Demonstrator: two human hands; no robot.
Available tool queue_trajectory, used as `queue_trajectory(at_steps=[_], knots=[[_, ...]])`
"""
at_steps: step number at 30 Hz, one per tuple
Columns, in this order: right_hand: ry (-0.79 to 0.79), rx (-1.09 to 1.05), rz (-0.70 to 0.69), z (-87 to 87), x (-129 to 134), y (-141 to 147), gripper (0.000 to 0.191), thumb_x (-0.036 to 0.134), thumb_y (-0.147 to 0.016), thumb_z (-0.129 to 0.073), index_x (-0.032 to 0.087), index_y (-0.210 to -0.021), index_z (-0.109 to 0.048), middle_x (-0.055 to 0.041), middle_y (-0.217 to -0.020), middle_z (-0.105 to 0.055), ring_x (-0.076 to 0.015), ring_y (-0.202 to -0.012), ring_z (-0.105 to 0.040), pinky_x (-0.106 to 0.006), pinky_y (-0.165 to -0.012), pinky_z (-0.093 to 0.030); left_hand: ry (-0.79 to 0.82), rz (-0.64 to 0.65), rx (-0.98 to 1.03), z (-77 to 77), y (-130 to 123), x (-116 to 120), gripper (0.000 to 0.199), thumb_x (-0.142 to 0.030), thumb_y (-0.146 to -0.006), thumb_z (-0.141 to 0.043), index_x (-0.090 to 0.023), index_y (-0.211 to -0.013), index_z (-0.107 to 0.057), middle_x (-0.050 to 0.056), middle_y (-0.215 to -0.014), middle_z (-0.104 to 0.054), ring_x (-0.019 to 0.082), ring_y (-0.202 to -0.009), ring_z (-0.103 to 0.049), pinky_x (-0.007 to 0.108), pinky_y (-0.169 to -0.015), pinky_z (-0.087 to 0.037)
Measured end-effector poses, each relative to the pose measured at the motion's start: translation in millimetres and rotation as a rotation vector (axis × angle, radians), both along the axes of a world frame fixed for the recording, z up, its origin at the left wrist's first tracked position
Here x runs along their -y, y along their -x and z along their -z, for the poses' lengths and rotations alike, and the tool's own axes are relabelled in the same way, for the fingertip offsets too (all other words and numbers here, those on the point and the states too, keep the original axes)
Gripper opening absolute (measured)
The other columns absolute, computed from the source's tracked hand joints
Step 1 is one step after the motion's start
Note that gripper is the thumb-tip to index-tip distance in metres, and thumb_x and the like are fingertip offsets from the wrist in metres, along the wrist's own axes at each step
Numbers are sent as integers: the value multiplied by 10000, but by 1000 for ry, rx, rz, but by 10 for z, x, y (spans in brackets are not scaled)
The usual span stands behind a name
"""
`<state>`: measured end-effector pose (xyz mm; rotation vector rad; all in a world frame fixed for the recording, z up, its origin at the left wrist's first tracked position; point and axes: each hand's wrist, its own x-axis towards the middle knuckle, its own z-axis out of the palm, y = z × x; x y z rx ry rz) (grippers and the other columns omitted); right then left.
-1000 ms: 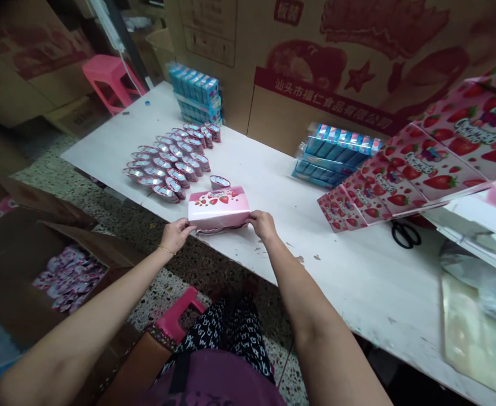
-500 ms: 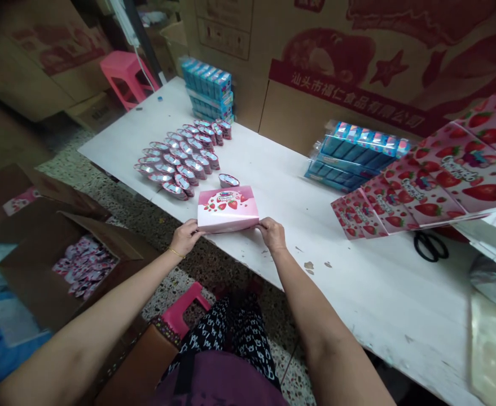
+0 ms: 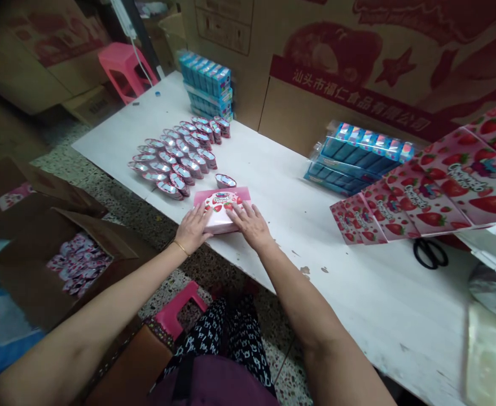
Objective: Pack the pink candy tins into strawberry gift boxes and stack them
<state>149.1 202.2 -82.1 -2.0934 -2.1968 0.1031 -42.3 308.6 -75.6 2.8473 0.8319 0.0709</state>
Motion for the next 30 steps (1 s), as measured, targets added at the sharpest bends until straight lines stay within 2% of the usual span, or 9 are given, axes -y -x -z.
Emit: queue_trajectory(at_steps=[4, 8, 11, 15, 18, 23, 30], knots=[[-8, -6, 14, 235, 74, 31, 595, 109, -831, -386, 277, -1374, -210, -19, -1423, -263, -266, -1305, -172, -462, -1047, -186, -17, -39, 2, 177, 11, 78, 686, -178, -746, -571, -252, -1354, -260, 115, -1436, -225, 306, -1304, -216, 461, -1031, -256], [-19, -23, 51, 389, 175, 89, 612, 102, -824, -384, 300, -1372, -196, -18, -1436, -224, -263, -1320, -124, -502, -1035, -180, -5, -77, -38, 288, 40, 157, 693, -74, -771, -462, -336, -1360, -207, 50, -1442, -230, 292, -1319, -173, 520, -1027, -244], [18, -49, 50, 348, 160, 93, 604, 131, -818, -416, 286, -1367, -219, -25, -1437, -223, -261, -1321, -119, -482, -1016, -233, 50, -62, -17, 272, 38, 136, 688, -143, -764, -526, -321, -1357, -226, 57, -1452, -198, 299, -1323, -154, 494, -1016, -289], [50, -58, 44, 187, 45, 60, 691, 309, -782, -536, 272, -1377, -187, -45, -1443, -201, -304, -1305, -147, -515, -991, -256, 81, -48, 77, 253, 16, 38, 856, -341, -680, -661, -181, -1374, -185, 157, -1457, -113, 329, -1326, -99, 469, -1027, -287], [67, -27, 34, 130, -57, 53, 761, 399, -738, -587, 276, -1373, -186, -62, -1445, -190, -334, -1299, -136, -557, -968, -264, 92, -47, 92, 303, 3, -24, 896, -378, -663, -670, -104, -1365, -185, 206, -1422, -201, 342, -1325, -75, 488, -1036, -258], [131, -5, 5, 144, -119, 61, 752, 432, -733, -578, 271, -1365, -204, -76, -1438, -207, -348, -1290, -147, -459, -819, -455, 103, -26, 99, 351, 8, -60, 781, -409, -733, -586, -106, -1353, -221, 206, -1388, -287, 340, -1315, -139, 493, -1016, -290], [153, 9, 20, 67, -146, 33, 618, 393, -796, -500, 282, -1350, -250, -60, -1419, -264, -326, -1272, -208, -435, -776, -486, 103, -21, 72, 262, 14, -120, 717, -421, -760, -550, -129, -1346, -259, 184, -1377, -320, 322, -1302, -208, 446, -996, -343]])
